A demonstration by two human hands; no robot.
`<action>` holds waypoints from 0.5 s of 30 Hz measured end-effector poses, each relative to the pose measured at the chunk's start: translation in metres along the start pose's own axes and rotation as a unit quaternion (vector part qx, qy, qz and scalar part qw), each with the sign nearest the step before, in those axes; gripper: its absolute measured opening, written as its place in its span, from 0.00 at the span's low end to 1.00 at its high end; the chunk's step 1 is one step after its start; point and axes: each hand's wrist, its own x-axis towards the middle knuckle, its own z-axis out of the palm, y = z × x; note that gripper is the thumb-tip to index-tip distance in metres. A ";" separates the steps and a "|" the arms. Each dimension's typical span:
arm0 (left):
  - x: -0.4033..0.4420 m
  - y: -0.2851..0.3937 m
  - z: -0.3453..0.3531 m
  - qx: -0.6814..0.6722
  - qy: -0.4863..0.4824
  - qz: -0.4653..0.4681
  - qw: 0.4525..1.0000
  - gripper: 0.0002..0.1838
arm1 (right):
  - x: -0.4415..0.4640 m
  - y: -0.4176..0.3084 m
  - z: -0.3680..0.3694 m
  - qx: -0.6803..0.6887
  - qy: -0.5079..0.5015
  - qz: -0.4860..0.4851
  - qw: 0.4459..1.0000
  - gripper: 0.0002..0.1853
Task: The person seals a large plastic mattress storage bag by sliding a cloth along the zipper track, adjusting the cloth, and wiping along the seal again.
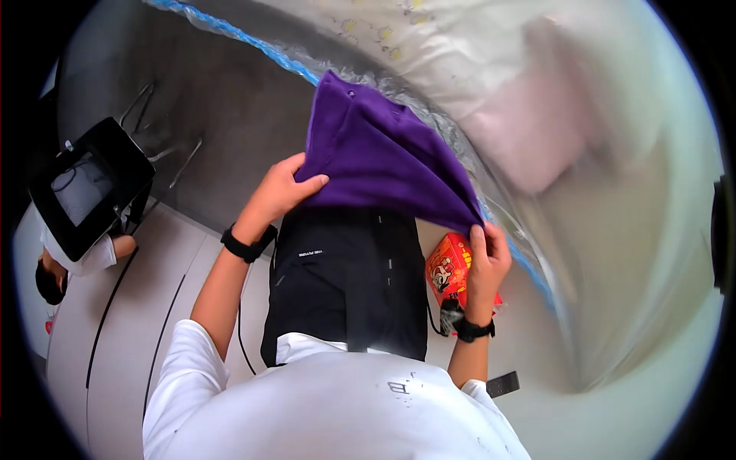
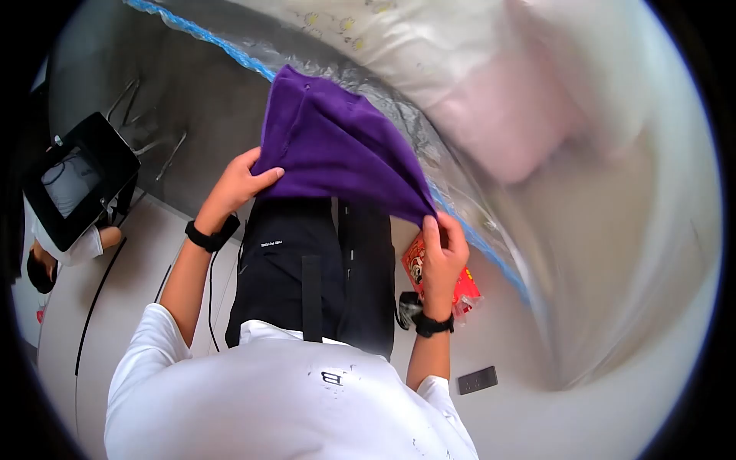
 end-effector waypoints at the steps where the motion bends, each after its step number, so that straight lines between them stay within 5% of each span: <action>1: -0.008 0.012 0.008 -0.009 -0.005 0.020 1.000 0.20 | -0.010 -0.005 -0.011 0.027 0.008 -0.001 1.000 0.08; 5: -0.041 0.078 0.042 0.122 0.082 0.121 0.982 0.12 | -0.039 -0.041 -0.049 0.042 0.066 -0.030 0.996 0.08; 9: -0.043 0.138 0.071 0.030 0.079 0.254 0.963 0.12 | -0.041 -0.080 -0.074 0.073 0.170 -0.169 0.968 0.09; 11: -0.031 0.175 0.082 -0.041 0.012 0.247 0.968 0.13 | -0.017 -0.100 -0.080 0.128 0.211 -0.226 0.942 0.09; 15: 0.013 0.231 0.098 -0.167 -0.095 0.311 0.931 0.17 | 0.041 -0.132 -0.097 0.216 0.140 -0.266 0.929 0.11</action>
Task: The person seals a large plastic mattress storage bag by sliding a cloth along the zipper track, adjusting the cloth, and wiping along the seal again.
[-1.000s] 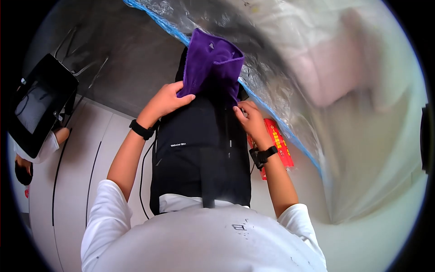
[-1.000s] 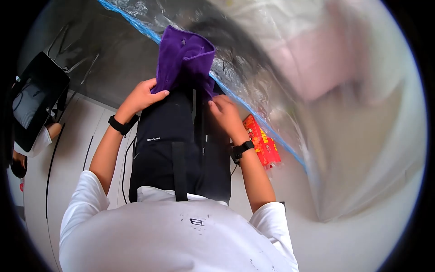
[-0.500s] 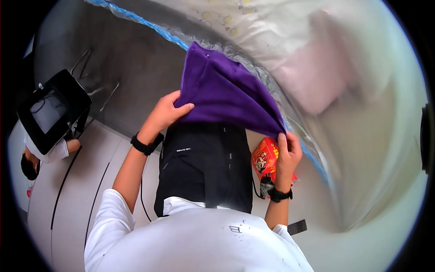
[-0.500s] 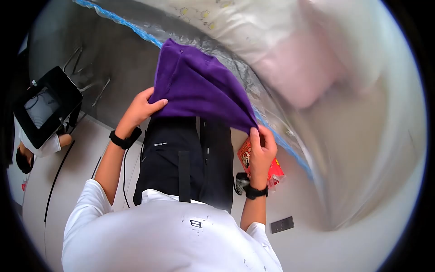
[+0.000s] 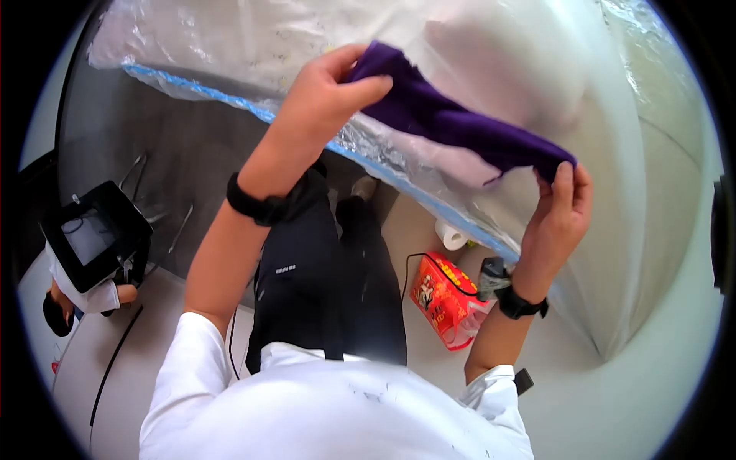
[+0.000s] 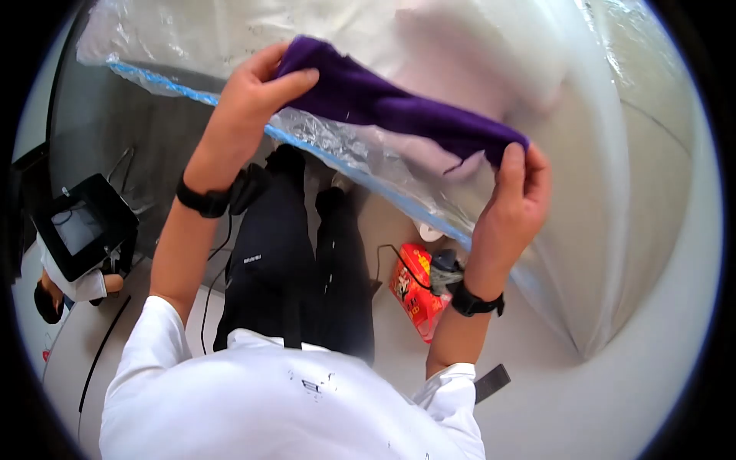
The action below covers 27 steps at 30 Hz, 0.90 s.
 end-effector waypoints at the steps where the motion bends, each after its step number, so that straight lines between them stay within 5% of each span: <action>1: 0.012 0.009 0.002 -0.016 -0.011 0.012 1.000 0.17 | 0.014 -0.005 0.002 0.018 0.009 -0.023 1.000 0.11; 6: 0.050 0.052 0.013 -0.012 -0.030 0.103 0.994 0.17 | 0.037 -0.034 0.002 0.021 0.063 -0.125 0.990 0.11; 10: 0.073 0.016 0.016 0.079 0.047 0.106 0.990 0.16 | 0.051 0.017 -0.016 -0.101 0.091 -0.043 0.990 0.10; 13: 0.101 -0.073 -0.016 0.173 0.024 0.017 0.985 0.14 | 0.058 0.083 -0.021 -0.290 0.032 -0.054 0.955 0.08; 18: 0.094 -0.197 -0.062 0.093 0.015 -0.171 0.981 0.12 | 0.048 0.208 -0.039 -0.273 -0.054 0.097 0.956 0.09; 21: 0.074 -0.224 -0.073 0.116 0.092 -0.259 0.954 0.12 | 0.029 0.240 -0.045 -0.368 -0.118 0.089 0.918 0.09; 27: 0.038 -0.263 -0.109 0.114 0.072 -0.273 0.953 0.11 | -0.002 0.266 -0.047 -0.351 -0.155 0.191 0.903 0.09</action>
